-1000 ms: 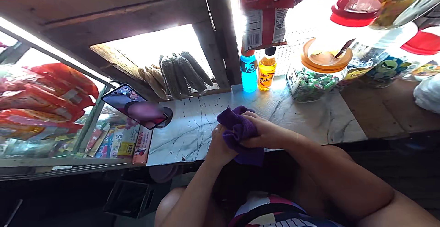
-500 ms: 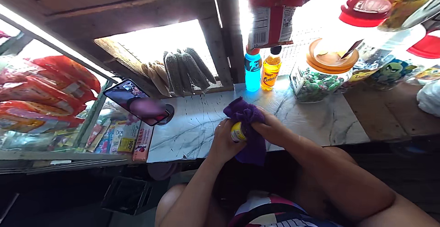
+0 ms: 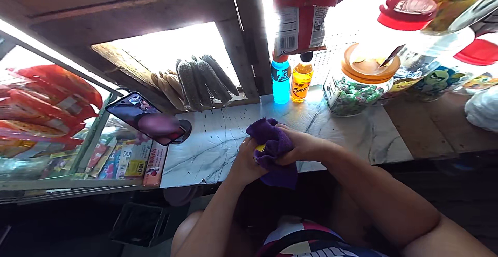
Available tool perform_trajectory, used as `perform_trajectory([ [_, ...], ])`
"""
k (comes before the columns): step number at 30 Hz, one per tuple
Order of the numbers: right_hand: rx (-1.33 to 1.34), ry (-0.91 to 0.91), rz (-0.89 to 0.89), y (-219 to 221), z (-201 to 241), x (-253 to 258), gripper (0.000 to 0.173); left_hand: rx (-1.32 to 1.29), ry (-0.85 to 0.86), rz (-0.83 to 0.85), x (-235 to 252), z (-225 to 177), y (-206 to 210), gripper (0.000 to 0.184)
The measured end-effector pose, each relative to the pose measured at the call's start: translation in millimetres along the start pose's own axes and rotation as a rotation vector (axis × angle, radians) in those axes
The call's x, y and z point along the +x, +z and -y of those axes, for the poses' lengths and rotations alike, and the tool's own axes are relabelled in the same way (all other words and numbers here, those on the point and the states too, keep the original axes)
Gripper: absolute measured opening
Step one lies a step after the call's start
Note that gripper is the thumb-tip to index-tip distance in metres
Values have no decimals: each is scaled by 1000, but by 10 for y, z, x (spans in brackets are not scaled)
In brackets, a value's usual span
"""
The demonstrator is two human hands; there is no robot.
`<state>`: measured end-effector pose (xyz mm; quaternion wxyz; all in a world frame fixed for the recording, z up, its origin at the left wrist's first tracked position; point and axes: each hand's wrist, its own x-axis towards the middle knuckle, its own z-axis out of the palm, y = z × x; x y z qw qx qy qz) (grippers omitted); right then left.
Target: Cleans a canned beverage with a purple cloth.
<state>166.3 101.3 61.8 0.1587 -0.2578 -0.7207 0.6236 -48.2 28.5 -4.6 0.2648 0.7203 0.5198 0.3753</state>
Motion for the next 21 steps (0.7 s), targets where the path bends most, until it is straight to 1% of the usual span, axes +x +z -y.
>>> perform_trajectory([
  [2, -70, -53, -88, 82, 2, 17, 57, -9, -5, -30, -31, -43, 5, 65],
  [4, -139, -111, -223, 195, 3, 28, 48, -44, -23, -64, -65, -50, 16, 64],
  [5, -170, -127, -282, 241, 6, 40, 42, -68, -29, -72, -76, -35, 22, 66],
  [7, -218, -125, -339, 270, 22, 65, 36, -79, -56, -82, -82, -15, 35, 72],
  [10, -229, -136, -340, 184, 33, 78, 29, -85, -112, -56, -41, -11, 28, 72],
  [12, -187, -127, -271, 76, 26, 58, 26, -109, -101, -22, -8, -11, -6, 71],
  [14, -93, -79, -172, -35, 26, 10, 24, -135, -69, 16, 14, 15, -41, 72],
  [16, -26, -19, -75, -121, 41, -37, 33, -150, -45, 58, 30, 43, -66, 72],
  [18, -84, 0, -1, -125, 56, -58, 52, -120, -28, 84, 34, 48, -72, 71],
  [19, -138, -6, 12, -94, 60, -62, 61, -90, -14, 88, 34, 36, -75, 70],
  [21, -250, -6, -24, 3, 104, -76, 68, -21, 1, 80, 30, -6, -78, 70],
])
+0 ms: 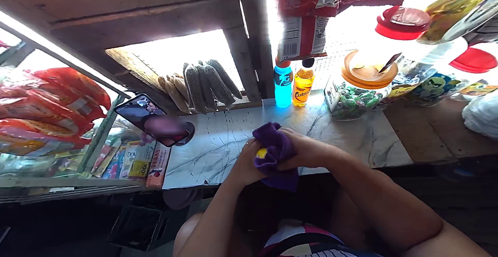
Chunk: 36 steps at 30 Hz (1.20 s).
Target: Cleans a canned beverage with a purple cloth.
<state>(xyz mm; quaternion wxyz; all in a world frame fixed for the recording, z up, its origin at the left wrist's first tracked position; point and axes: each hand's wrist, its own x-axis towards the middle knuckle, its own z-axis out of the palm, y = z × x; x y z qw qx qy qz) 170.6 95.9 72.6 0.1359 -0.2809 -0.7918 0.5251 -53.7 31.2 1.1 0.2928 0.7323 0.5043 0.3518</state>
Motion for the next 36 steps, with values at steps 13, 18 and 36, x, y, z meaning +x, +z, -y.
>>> perform_trajectory([
  [13, -109, -13, -339, 193, 71, 6, 34, -57, -143, -74, -70, -47, 52, 85],
  [18, 93, 43, -117, -79, 28, -87, 41, 20, 0, -173, -68, -3, 86, 75],
  [36, -186, -132, -357, 249, -43, -100, 30, 125, -40, -73, 8, -202, 63, 62],
])
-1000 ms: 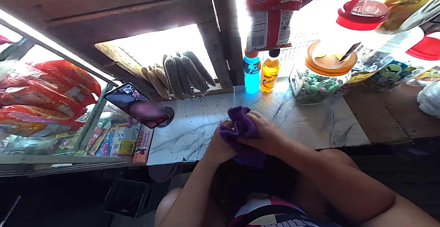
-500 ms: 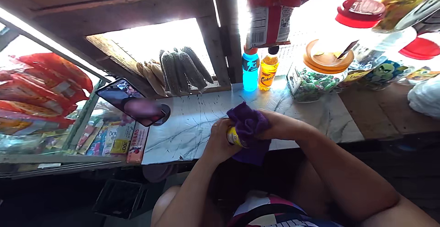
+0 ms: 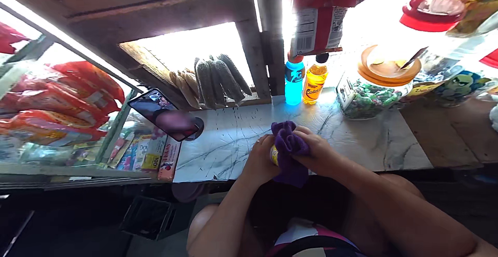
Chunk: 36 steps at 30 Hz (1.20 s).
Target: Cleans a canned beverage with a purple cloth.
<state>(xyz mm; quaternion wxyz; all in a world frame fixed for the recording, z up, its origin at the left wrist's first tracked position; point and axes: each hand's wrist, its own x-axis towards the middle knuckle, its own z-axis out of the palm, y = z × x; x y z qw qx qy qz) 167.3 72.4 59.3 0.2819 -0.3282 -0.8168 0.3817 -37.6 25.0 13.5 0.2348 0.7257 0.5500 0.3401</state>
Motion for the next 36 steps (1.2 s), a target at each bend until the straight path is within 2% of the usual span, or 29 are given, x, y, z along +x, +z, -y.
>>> perform_trajectory([
  [4, 133, 51, 191, -220, -42, 101, 35, -73, -2, 23, 45, 26, -31, 71],
  [9, 298, 140, 389, -370, -108, 85, 60, -42, 82, 49, 77, 47, -19, 72],
  [13, 232, 95, 364, -332, -151, 81, 69, -55, 84, 77, 129, 40, -36, 70],
  [16, 139, 115, 239, -236, -88, 50, 72, -20, 35, 97, 154, 14, -26, 68],
  [20, 67, 57, 16, -60, -12, 39, 58, 10, 16, 38, 132, -37, -5, 61],
  [23, -26, -81, -155, 52, -48, 31, 34, 14, 19, -13, 95, -85, 15, 60],
  [26, -70, -113, -158, 33, -91, 61, 24, -25, -2, -18, 90, -76, 28, 63],
  [28, -9, -34, -26, -98, -117, 82, 30, -60, -30, -2, 118, -51, 30, 64],
  [31, 264, 109, 213, -330, -142, 95, 40, -131, -78, 49, 146, -20, -4, 65],
  [33, 428, 135, 292, -351, -155, 92, 47, -139, -77, 55, 142, -1, -12, 65],
  [34, 413, 140, 296, -318, -154, 84, 55, -127, -67, 40, 138, 8, -4, 65],
  [36, 131, 207, 277, -192, -122, 76, 75, -115, -75, 1, 140, -11, 10, 62],
])
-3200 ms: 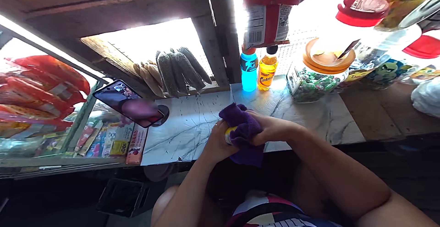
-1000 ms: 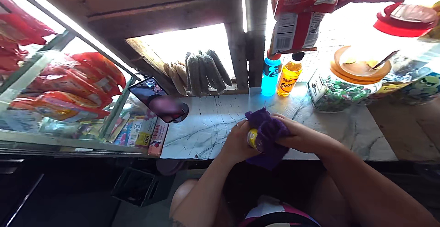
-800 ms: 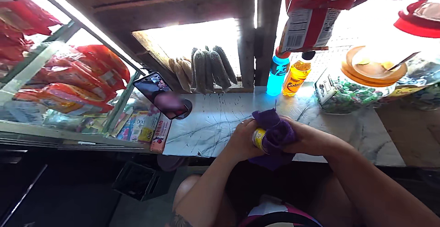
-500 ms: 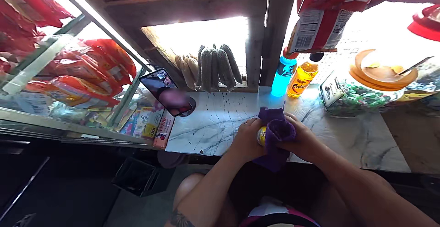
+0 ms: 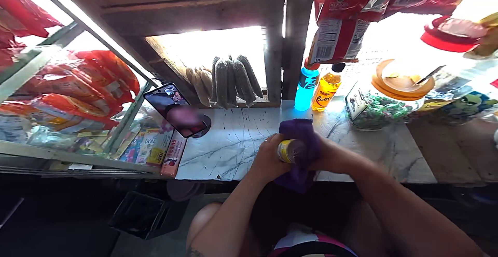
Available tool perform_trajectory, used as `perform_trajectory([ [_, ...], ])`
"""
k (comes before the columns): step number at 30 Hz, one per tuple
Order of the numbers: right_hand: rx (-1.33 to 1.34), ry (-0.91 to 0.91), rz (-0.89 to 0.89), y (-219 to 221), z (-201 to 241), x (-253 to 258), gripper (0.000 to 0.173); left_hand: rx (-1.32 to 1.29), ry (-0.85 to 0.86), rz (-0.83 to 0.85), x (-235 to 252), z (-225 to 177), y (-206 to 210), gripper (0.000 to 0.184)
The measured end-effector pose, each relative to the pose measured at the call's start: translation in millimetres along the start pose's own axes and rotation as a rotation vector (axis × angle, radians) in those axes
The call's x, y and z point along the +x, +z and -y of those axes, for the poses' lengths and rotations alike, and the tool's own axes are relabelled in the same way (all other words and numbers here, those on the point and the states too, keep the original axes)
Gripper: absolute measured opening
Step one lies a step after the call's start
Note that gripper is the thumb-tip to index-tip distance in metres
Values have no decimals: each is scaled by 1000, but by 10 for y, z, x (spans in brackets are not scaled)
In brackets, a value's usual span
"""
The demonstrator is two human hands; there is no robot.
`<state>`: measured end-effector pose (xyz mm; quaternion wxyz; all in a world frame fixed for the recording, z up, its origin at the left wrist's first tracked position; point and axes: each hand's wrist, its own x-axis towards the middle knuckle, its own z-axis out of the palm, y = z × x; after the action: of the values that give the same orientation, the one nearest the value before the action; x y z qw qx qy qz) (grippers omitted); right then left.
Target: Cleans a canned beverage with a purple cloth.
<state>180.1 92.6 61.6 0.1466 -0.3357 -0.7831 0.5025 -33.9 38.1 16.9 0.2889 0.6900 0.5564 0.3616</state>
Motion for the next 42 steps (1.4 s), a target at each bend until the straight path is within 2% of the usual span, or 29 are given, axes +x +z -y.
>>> perform_trajectory([
  [1, -157, 68, -30, 102, 1, 38, 77, 14, -11, -24, 4, -15, 18, 62],
  [3, -246, 74, -125, 288, -98, 113, 73, 43, -18, -58, 12, -27, 41, 61],
  [7, -174, -27, 11, 44, -84, 103, 87, -3, -30, -15, 30, -19, 5, 65],
  [8, -131, -82, 13, -43, -69, 83, 81, -22, -33, -5, 33, -23, -15, 65],
  [12, 195, -231, -146, -182, -76, -22, 29, -78, 0, -9, -12, 28, -36, 65],
  [14, 357, -250, -214, -135, -52, -46, 20, -70, 13, -17, -44, 52, -15, 63],
  [15, 360, -260, -228, -92, -40, -42, 23, -45, 20, -19, -57, 50, -4, 63],
  [18, 116, -218, -154, 58, -34, 7, 50, 70, 72, -37, -87, 3, 30, 50],
  [20, 13, -214, -77, 86, -20, 43, 53, 134, 80, -25, -103, -15, 36, 38],
  [24, 140, -141, 106, -70, -62, 42, 59, 132, 39, 12, -97, -19, 23, 54],
  [28, 134, -136, 59, 10, -10, 5, 67, 139, 40, -28, -120, -12, 66, 50],
  [32, 106, -129, -81, 140, 61, -5, 59, 187, 14, -122, -166, -32, 140, 36],
  [37, 51, -158, -249, 217, 72, 24, 41, 259, 54, -219, -176, -44, 223, 44],
  [42, 16, -145, -367, 236, 105, -1, 30, 205, 45, -199, -156, -68, 203, 52],
])
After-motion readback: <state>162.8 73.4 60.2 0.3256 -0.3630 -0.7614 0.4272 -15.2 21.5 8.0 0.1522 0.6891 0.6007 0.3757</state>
